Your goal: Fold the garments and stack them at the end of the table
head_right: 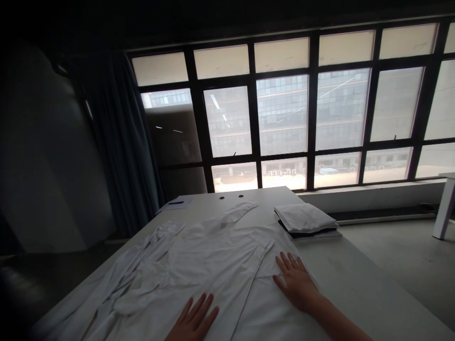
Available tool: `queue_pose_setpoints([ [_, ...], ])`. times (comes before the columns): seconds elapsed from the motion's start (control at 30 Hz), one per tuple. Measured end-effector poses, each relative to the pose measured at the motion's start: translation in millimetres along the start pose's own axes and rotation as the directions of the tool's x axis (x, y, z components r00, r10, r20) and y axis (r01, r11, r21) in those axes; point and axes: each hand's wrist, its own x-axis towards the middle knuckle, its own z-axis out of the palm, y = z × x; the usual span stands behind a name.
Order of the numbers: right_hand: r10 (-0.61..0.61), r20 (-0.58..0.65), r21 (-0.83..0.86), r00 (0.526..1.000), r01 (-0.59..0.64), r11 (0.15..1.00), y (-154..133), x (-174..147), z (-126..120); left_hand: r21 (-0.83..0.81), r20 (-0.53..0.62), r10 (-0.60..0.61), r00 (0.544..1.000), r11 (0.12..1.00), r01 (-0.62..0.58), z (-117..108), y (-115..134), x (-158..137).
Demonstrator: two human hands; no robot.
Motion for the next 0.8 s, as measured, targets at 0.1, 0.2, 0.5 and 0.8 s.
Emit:
queue_pose_setpoints([
  [0.1,0.004,0.040,-0.003,0.999,-0.004,1.000,0,1,-3,-0.050,0.117,-0.003,0.993,0.999,0.009,-25,2,3],
  [0.2,0.041,0.112,-0.009,0.993,-0.040,0.999,-5,5,-10,-0.189,0.184,-0.018,0.983,0.981,0.054,-68,4,16],
  [0.5,-0.055,0.121,0.084,0.991,0.045,0.995,-74,27,-15,-0.297,0.109,-0.200,0.974,0.928,0.224,-75,-14,97],
  [0.8,-0.079,0.128,0.090,0.989,0.067,0.994,-85,24,-15,-0.179,0.235,-0.425,0.874,0.865,0.469,-25,-91,72],
])
